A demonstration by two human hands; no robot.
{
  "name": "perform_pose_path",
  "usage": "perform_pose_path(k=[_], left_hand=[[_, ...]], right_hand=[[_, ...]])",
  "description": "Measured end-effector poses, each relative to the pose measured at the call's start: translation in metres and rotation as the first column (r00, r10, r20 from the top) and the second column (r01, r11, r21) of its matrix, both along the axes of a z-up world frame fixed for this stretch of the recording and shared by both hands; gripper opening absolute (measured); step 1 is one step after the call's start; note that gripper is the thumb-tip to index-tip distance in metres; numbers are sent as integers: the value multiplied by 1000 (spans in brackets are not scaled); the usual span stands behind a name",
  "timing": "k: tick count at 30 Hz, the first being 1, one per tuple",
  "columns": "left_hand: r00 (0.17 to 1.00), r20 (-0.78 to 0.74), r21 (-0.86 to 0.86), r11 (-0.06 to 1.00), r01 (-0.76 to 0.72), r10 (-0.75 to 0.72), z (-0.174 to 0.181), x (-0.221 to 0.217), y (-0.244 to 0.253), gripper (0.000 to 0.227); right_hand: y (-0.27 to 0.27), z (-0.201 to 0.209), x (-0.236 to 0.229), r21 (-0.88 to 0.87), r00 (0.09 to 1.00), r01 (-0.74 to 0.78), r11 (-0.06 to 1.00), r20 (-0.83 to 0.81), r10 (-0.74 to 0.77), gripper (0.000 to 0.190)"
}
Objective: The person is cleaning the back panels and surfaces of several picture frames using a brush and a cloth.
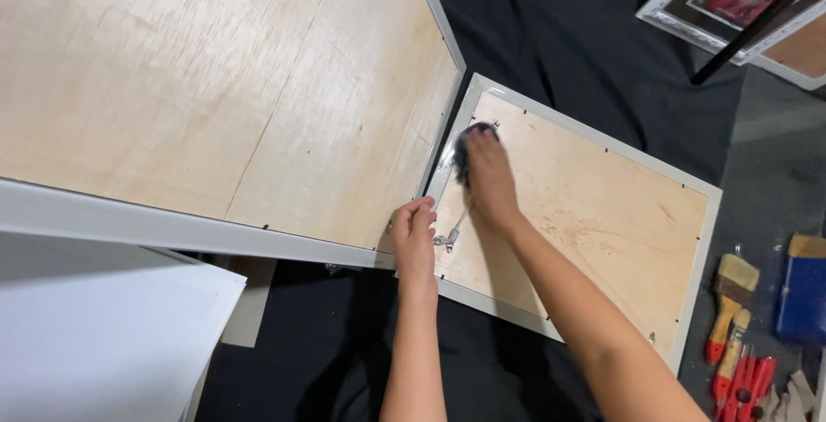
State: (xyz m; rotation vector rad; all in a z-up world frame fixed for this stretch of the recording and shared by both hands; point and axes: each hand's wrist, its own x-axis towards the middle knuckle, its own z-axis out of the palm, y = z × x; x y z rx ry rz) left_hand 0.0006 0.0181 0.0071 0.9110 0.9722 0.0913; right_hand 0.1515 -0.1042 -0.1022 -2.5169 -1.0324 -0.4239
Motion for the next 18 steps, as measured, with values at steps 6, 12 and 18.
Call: perform_pose_path(k=[6, 12, 18], left_hand=[[1000, -5, 9, 1000, -4, 4, 9, 2, 3, 27], [999, -8, -4, 999, -36, 36, 11, 1, 8, 27], [998, 0, 17, 998, -67, 67, 7, -3, 9, 26]], right_hand=[[14, -23, 78, -48, 937, 348, 936, -6, -348, 38], [18, -4, 3, -180, 952, 266, 947, -104, -287, 48], [-24, 1, -77, -177, 871, -31, 984, -488, -60, 45]])
